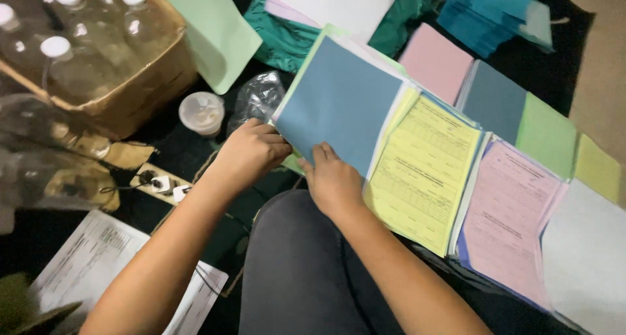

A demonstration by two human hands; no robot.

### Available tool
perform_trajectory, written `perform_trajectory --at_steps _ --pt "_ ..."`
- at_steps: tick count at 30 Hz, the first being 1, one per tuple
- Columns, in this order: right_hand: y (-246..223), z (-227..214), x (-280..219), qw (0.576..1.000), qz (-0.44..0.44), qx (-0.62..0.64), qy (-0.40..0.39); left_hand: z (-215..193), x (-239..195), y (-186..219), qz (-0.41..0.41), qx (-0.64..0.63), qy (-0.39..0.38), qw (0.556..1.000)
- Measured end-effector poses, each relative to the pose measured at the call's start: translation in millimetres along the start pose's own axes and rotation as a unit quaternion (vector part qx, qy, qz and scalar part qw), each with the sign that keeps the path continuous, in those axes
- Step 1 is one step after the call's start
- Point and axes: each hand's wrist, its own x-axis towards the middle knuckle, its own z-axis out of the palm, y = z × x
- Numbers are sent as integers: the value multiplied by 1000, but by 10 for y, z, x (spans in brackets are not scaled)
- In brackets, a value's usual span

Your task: The person sits on the floor and organizes stacks of colorful papers and forms. They flip through the documents, separate them by color, and arrange them into neat piles on the floor.

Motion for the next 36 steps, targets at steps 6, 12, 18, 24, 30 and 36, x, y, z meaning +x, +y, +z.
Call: perform_trajectory --at_steps 6,12,18,24,30,36 --pt "191 -51 84 995 91 49 -6 218 335 294 -111 1 185 976" --pt "728 -1492 -792 869 267 331 253 374 1056 388 -411 -285 258 827" --pt "2551 -1584 -1735 685 333 554 338 563 1718 813 -459 -578 -78 670" --pt "3698 -646 -1993 679 439 555 194 1695 1864 1270 -493 -470 -214 700" --pt "3557 -511 -2152 696 428 539 205 1293 1918 1501 -488 -432 -233 722" --pt "3570 -411 -2165 763 426 456 170 1381 1964 1364 -557 -507 -150 640"
